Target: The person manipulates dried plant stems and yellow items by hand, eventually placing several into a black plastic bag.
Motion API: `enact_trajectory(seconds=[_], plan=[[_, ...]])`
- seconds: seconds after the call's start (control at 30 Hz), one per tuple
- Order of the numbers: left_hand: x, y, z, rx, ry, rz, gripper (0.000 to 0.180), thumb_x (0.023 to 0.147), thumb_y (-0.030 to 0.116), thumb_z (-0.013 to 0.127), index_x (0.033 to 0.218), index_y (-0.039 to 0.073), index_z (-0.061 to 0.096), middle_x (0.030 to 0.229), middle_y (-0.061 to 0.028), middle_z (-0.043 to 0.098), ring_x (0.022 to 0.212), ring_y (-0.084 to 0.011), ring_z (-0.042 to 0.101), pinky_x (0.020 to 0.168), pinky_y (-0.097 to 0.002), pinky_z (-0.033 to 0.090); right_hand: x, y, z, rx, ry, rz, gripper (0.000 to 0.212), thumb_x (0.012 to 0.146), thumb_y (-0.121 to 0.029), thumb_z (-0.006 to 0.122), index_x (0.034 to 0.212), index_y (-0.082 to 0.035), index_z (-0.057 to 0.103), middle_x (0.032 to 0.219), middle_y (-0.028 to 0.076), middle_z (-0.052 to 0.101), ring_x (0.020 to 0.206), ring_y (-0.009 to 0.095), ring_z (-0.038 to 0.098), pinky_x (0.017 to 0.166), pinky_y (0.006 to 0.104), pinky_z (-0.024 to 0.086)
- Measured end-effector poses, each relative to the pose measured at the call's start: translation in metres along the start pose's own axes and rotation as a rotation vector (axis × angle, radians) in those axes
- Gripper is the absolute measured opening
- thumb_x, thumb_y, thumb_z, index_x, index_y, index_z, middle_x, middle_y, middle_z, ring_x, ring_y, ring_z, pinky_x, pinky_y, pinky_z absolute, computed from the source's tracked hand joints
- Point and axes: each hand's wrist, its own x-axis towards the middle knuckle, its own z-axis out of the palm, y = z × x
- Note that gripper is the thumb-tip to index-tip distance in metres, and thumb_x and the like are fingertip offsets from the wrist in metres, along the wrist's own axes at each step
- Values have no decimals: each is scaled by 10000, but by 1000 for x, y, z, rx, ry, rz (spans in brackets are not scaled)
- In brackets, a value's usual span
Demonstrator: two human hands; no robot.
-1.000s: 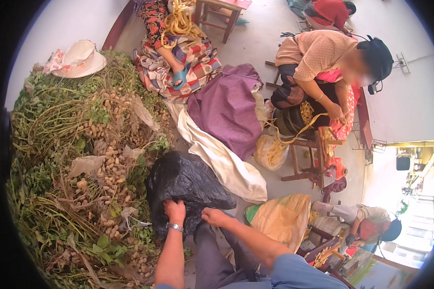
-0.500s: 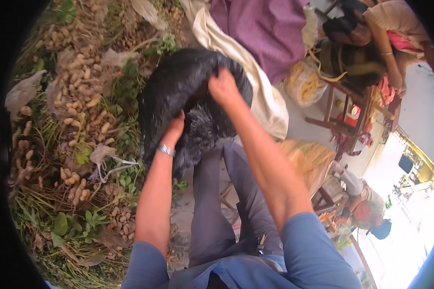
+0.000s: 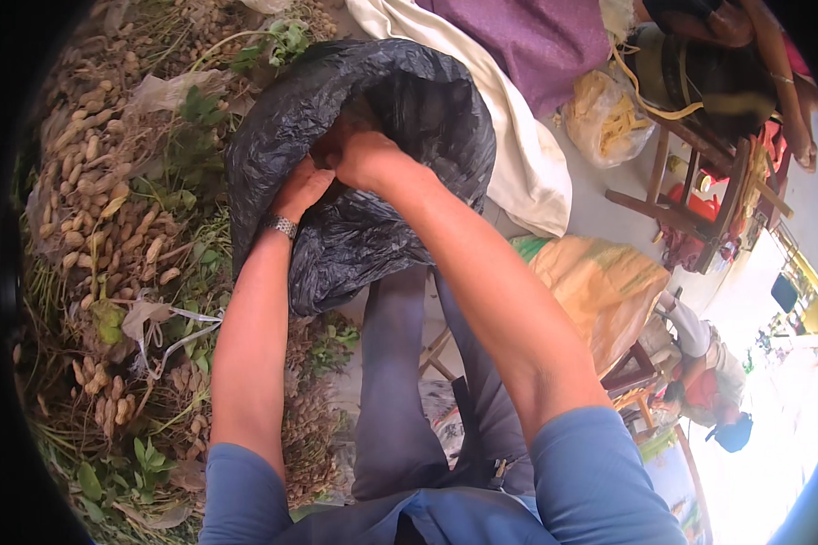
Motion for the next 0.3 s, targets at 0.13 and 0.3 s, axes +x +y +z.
enact_trajectory(seconds=[0.13, 0.3], plan=[[-18, -63, -16, 340, -7, 67, 414, 873, 245, 599, 1239, 53, 614, 1272, -120, 609, 1126, -249, 578, 986, -324, 433, 25, 25, -7, -245, 40, -233, 442, 907, -302, 564, 1292, -87, 603, 1358, 169, 568, 1265, 315, 527, 1067, 391, 403], [-39, 102, -54, -121, -487, -369, 444, 820, 177, 618, 1243, 45, 645, 1136, -121, 658, 1111, -121, 557, 968, -266, 415, 14, -1, -91, -610, -32, -128, 473, 890, -324, 591, 1321, -129, 599, 1453, 162, 486, 1358, 305, 448, 1104, 379, 379]])
